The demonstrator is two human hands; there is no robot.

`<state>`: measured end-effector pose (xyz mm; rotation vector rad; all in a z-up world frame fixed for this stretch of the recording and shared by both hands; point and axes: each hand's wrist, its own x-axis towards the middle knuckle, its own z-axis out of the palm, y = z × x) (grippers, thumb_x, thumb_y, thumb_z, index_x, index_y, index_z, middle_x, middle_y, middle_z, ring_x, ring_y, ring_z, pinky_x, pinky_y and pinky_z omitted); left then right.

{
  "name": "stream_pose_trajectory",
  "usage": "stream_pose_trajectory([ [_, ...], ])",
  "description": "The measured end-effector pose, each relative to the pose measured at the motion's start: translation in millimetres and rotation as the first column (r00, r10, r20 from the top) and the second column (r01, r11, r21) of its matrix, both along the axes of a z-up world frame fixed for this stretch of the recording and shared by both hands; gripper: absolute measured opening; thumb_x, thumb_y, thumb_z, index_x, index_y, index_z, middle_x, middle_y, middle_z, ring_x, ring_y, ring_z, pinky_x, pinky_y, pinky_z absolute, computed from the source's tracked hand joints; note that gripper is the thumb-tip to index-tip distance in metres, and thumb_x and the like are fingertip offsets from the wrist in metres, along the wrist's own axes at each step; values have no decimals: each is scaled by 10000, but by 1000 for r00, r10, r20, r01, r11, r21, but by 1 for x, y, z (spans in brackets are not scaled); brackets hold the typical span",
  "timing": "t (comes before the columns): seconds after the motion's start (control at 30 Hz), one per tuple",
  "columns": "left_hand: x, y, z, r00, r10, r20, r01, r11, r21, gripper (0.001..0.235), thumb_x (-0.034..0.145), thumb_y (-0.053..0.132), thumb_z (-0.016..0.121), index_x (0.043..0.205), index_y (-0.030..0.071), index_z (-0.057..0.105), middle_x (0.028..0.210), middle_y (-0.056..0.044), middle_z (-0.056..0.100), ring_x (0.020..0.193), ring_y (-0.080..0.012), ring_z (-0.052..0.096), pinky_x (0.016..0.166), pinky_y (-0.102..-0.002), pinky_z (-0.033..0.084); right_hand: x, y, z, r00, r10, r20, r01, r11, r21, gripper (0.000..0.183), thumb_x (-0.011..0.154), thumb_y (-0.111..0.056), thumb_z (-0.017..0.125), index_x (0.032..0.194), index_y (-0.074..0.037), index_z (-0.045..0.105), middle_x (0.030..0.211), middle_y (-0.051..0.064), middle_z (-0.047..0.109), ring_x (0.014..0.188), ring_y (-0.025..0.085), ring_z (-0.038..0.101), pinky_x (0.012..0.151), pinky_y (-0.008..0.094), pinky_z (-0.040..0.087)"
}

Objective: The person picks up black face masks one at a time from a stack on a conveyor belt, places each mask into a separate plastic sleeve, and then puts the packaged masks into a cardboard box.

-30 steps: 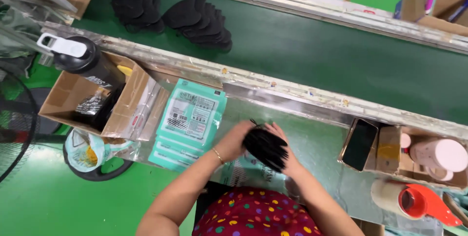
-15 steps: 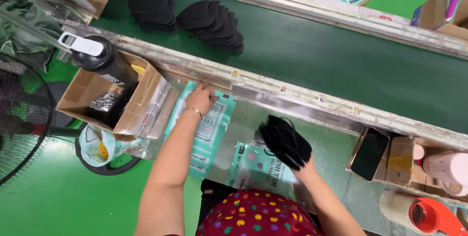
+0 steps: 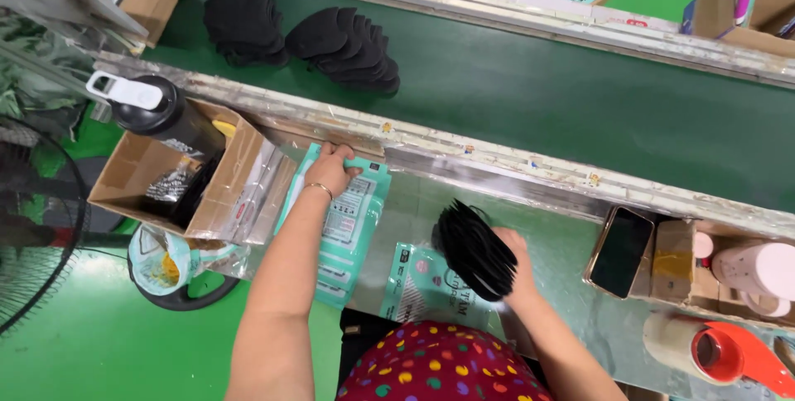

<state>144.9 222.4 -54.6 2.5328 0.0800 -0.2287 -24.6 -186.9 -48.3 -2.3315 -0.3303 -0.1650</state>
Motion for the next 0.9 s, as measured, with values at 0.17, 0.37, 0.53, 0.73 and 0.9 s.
stream_pose_trajectory([
  [0.17, -2, 1, -11, 1000, -26, -14, 27, 999, 31, 236, 830, 293, 826, 962, 168, 678, 1229, -90, 552, 1102, -334, 626, 921, -430, 518, -7, -6, -20, 1000, -25, -15, 26, 1000, 14, 292, 844, -228, 667, 1086, -66, 692, 1090, 162, 681, 1061, 391, 594, 940, 458, 467],
  [0.37, -2, -2, 16, 1000, -19, -14, 20, 999, 39, 290, 821, 294, 822, 1022, 167, 657, 1219, -91, 558, 1082, -332, 634, 910, -443, 510, 0, -4, -18, 997, -68, 45, 70, 997, -45, 302, 827, -216, 685, 1086, -61, 680, 1047, 164, 666, 1036, 385, 580, 931, 474, 453],
  [0.53, -4, -3, 23, 999, -41, -8, 42, 997, 71, 285, 836, 310, 816, 1005, 153, 649, 1183, -82, 585, 1064, -326, 635, 903, -453, 510, 2, -5, -10, 997, -1, -72, 8, 995, 95, 344, 815, -242, 719, 1088, -44, 650, 1041, 150, 669, 994, 353, 603, 881, 434, 489],
  [0.73, 2, -1, 11, 994, -52, -93, 57, 997, 43, 238, 852, 302, 796, 912, 131, 641, 1170, -87, 550, 1023, -312, 653, 907, -442, 512, 0, -10, -19, 975, 11, 221, 47, 965, -258, 343, 777, -233, 718, 1053, -31, 691, 1010, 174, 654, 980, 389, 577, 864, 488, 454],
  [0.9, -5, -4, 18, 995, -96, -32, 97, 994, 47, 208, 909, 277, 747, 924, 109, 626, 1170, -121, 546, 1014, -354, 636, 892, -463, 505, -4, -21, -38, 986, 38, 161, -23, 995, -94, 276, 801, -257, 730, 1006, -76, 686, 1006, 125, 661, 987, 352, 584, 874, 471, 462],
])
